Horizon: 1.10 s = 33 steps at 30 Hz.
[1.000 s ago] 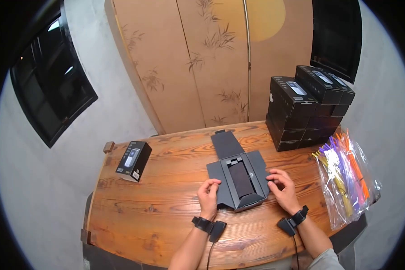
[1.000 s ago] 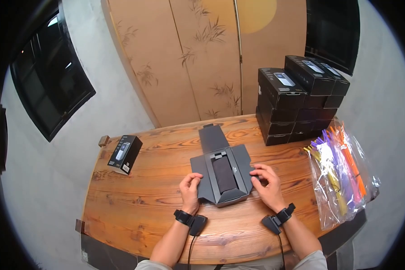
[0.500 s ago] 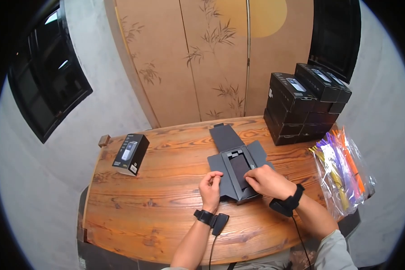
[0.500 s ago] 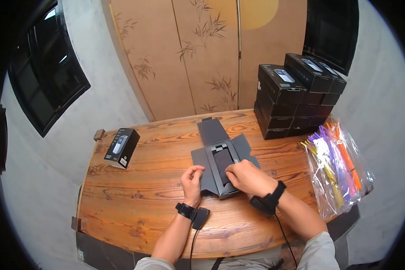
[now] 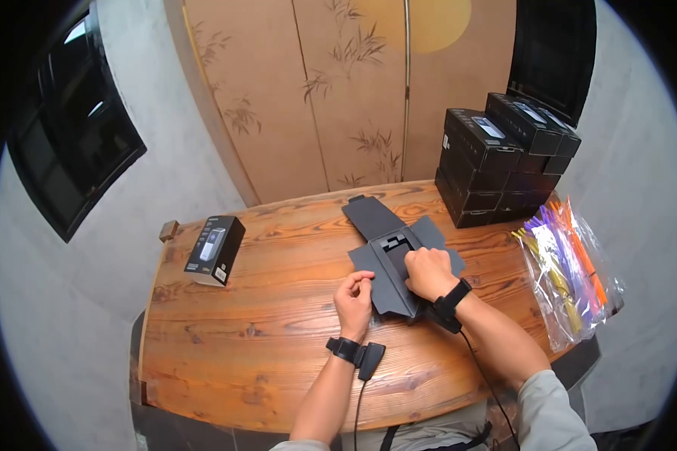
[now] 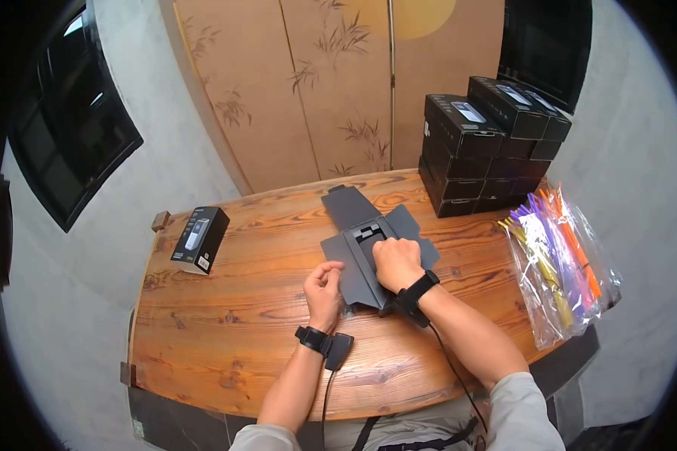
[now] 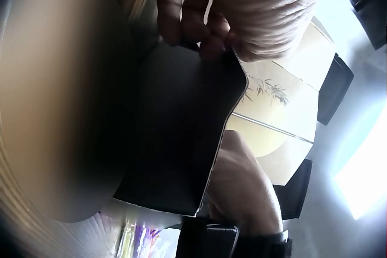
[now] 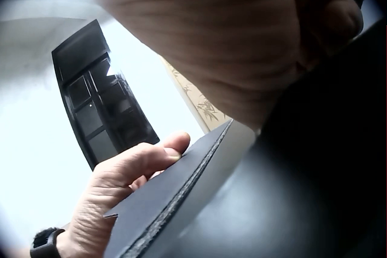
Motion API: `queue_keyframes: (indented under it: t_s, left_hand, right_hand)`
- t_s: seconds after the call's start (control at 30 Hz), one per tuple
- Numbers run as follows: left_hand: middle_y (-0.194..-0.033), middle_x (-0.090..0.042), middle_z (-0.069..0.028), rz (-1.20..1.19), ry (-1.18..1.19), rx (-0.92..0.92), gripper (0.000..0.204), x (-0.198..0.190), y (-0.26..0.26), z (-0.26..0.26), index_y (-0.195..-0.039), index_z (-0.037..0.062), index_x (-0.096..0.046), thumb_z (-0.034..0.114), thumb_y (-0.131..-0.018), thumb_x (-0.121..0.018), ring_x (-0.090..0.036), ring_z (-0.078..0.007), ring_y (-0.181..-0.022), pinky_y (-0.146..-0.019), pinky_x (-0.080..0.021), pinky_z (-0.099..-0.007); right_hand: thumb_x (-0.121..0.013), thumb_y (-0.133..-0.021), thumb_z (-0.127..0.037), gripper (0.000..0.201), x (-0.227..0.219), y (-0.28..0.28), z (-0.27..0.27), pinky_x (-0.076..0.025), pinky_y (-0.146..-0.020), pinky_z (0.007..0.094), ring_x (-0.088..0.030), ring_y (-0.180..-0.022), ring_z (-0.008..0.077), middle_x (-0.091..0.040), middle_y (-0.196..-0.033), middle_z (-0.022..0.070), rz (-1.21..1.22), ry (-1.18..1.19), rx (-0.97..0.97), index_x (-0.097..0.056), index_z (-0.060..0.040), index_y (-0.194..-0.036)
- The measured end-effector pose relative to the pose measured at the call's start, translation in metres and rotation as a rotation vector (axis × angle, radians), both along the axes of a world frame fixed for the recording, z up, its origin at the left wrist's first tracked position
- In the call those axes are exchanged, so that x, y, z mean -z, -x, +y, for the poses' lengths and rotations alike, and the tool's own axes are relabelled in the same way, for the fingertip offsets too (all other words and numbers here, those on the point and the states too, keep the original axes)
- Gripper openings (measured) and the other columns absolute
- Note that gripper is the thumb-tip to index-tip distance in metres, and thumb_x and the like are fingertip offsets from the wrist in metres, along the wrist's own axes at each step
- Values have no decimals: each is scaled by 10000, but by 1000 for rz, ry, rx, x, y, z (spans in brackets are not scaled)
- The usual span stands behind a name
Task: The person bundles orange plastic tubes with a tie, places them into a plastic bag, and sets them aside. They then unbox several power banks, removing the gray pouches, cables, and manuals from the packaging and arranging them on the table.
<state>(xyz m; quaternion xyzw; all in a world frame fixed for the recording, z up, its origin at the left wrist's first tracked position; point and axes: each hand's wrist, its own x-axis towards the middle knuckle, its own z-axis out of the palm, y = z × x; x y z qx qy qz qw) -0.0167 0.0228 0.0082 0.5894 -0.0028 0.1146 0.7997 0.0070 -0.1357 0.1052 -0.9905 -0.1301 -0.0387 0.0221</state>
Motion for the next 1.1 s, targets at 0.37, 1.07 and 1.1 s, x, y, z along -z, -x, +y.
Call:
queue_keyframes:
  t_s: [0.37,1.07,1.1]
  left_hand:
    - [-711,-576,55,5,-59,-101,120,-4,0,3,-983,2,-665,38,-956,-554,-439,-7,-598,-529,-318,-189]
    - [-792,-592,53,23,44,-263,150,-3,-14,22,-1062,0,-672,71,-963,-584,-469,-13,-679,-599,-351,-163]
    - [-801,-598,50,10,51,-249,151,3,-17,26,-1064,-2,-670,71,-961,-586,-478,-15,-685,-605,-357,-163]
  right_hand:
    - [-688,-854,-160,148,5,0,-30,-486,-652,333,-630,-692,212,-650,-724,79,39,-883,47,-647,-21,-883]
    - [-640,-929,-128,119,77,26,-129,-529,-757,232,-631,-846,93,-647,-959,20,202,-2084,192,-559,-96,-1010]
    - [-644,-924,-115,121,80,26,-130,-529,-757,229,-630,-845,91,-646,-958,20,221,-2049,153,-556,-97,-1004]
